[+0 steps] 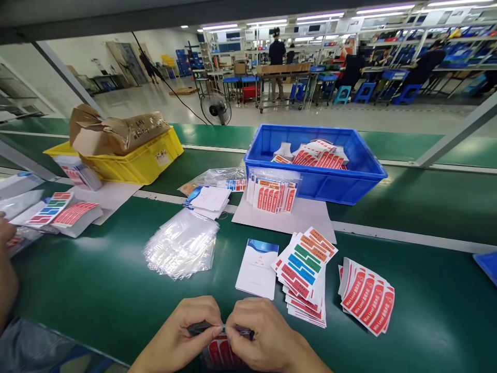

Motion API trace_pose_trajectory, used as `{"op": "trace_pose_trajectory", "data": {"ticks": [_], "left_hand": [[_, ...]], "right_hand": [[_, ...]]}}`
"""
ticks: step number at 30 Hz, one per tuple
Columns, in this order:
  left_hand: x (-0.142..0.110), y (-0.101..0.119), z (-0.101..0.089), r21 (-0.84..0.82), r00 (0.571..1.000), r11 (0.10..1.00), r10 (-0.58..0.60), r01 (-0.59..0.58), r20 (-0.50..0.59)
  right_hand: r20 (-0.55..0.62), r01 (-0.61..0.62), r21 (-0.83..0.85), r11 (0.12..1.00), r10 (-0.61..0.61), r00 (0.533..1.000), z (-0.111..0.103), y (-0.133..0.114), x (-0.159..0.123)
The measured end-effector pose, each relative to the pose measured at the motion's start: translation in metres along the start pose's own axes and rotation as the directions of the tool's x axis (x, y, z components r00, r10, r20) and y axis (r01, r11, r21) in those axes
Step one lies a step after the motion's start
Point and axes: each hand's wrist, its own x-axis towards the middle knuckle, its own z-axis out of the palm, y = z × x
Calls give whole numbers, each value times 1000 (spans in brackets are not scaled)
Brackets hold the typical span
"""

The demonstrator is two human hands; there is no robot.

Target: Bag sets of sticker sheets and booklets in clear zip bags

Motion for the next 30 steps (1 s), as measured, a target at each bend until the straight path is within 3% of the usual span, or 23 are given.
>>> {"op": "trace_pose_trajectory", "data": {"ticks": [4, 6, 8, 10, 13, 15, 17, 19, 21, 22, 24, 26, 30], "left_hand": [[6, -1, -2, -5, 1000, 1000, 2, -2, 18], [14, -8, -5, -56, 994, 997, -58, 53, -97], [24, -18, -9, -149, 947, 981, -163, 126, -276], [33, -31, -13, -244, 886, 955, -253, 166, -389], [42, -48, -16, -308, 868, 936, -293, 172, -402], [44, -58, -14, -319, 870, 929, -307, 186, -386], [44, -64, -12, -320, 870, 925, -322, 205, -373], [42, -67, -10, -297, 868, 929, -325, 220, -375], [41, -67, -10, -263, 866, 937, -319, 228, -384], [41, -66, -10, -251, 865, 940, -318, 232, -388], [40, -65, -12, -247, 864, 939, -322, 239, -387], [40, -64, -12, -292, 867, 927, -335, 235, -368], [42, -61, -4, -539, 885, 810, -406, 232, -228]], "right_hand": [[12, 71, -40, 997, -71, 997, -5, 0, 6], [-10, 34, -87, 996, -35, 999, -23, 4, 17], [-88, -25, -173, 985, 10, 996, -56, 14, 37], [-209, -71, -277, 958, 12, 978, -99, 28, 65], [-414, -135, -385, 913, -40, 910, -156, 45, 102], [-509, -175, -467, 867, -102, 855, -165, 49, 112], [-451, -161, -587, 793, -156, 879, -142, 49, 104], [-226, -73, -713, 697, -130, 965, -92, 51, 81], [-43, -18, -786, 618, -25, 999, -34, 56, 50], [-9, -11, -805, 593, 6, 1000, -8, 59, 34], [-55, -63, -832, 551, 32, 998, 28, 64, 9], [-82, -81, -819, 569, 24, 996, 40, 66, -4], [-131, -95, -648, 756, 13, 991, 23, 51, 3]]}}
